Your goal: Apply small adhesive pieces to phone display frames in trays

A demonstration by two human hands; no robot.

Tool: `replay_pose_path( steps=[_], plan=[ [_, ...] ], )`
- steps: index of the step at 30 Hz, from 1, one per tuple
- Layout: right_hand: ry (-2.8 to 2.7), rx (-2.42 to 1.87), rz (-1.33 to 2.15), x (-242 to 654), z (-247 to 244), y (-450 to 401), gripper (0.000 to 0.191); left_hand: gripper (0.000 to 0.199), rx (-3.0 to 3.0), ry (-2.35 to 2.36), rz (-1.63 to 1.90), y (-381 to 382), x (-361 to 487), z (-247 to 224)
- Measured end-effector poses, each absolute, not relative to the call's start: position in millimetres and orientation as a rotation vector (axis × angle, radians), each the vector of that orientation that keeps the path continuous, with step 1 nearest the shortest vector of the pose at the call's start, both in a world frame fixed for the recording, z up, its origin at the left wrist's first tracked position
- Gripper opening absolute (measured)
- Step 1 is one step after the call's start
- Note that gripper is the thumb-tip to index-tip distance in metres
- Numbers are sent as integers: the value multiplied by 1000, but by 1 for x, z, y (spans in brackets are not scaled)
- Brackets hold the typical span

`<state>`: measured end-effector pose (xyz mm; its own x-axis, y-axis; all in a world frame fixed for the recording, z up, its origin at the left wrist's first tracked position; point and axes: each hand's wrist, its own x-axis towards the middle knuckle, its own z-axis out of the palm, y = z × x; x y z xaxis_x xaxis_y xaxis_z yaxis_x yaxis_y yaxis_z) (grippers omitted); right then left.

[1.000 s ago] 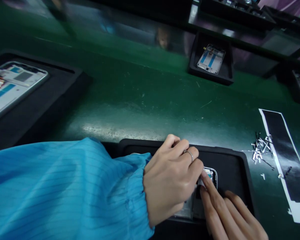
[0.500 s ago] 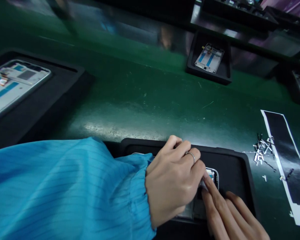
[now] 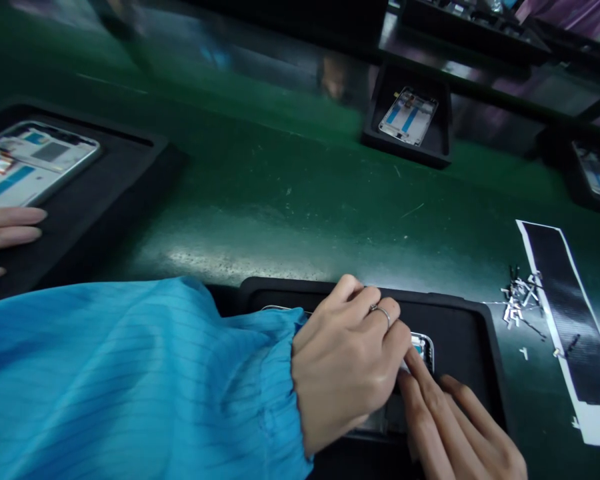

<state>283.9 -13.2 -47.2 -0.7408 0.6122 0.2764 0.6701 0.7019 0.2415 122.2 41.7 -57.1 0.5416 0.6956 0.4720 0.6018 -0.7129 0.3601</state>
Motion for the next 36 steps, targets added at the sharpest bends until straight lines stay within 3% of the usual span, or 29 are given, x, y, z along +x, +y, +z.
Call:
replay_pose_path(
  steps=[10, 20, 31, 36],
  plan=[
    [-2663, -962, -472, 289, -53, -12, 34, 40, 2914, 871, 852, 41, 111, -51],
    [-2682, -991, -440, 289, -49, -8, 39, 28, 2404, 1082, 720, 49, 108, -52],
    [-2775, -858, -368, 288, -37, 10, 48, 22, 2455, 1034, 351, 73, 113, -36],
    [-2766, -879, -422, 287, -44, 8, 36, 18, 2439, 889, 292, 82, 103, -32]
  ],
)
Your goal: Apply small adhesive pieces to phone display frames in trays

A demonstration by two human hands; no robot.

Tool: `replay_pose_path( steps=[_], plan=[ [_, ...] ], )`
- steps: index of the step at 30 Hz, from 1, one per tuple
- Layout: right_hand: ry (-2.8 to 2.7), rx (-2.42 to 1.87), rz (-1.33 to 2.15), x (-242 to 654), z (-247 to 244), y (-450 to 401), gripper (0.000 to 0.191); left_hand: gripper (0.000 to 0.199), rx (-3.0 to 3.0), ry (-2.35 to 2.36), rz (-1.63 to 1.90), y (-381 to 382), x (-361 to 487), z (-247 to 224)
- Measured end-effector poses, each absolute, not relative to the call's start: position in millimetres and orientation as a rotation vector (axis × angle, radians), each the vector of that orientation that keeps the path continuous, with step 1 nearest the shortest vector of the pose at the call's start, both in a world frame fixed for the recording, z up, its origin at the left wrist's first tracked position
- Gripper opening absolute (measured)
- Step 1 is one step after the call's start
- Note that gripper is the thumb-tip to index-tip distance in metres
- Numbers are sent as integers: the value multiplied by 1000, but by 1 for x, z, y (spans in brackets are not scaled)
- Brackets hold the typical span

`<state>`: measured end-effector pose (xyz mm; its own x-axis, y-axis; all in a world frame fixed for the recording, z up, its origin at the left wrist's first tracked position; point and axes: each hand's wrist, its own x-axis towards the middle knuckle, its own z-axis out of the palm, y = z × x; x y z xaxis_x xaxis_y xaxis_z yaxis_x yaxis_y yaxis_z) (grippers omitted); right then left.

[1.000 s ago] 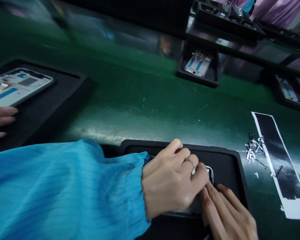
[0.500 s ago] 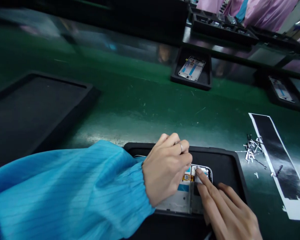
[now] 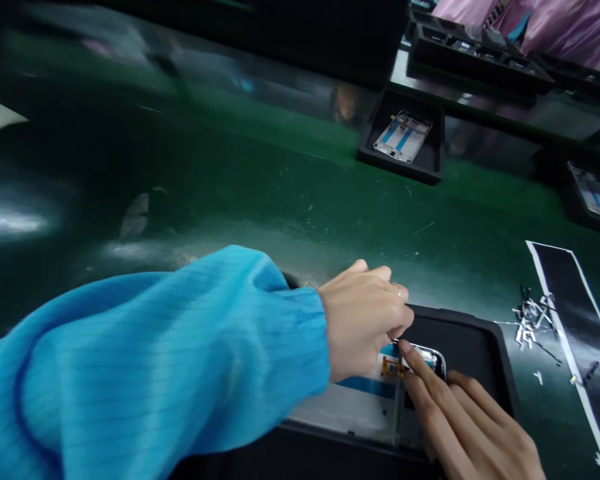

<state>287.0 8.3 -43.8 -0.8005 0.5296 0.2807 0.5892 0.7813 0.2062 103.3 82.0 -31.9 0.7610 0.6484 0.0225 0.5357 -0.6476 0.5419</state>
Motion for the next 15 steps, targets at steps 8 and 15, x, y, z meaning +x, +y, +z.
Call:
replay_pose_path(
  steps=[8, 15],
  plan=[
    [-2769, -862, -423, 284, -45, 10, 35, 17, 2418, 1022, 144, 82, 101, -25],
    [-2768, -837, -371, 279, -42, 10, 36, 17, 2402, 1041, 204, 79, 101, -27]
  ],
)
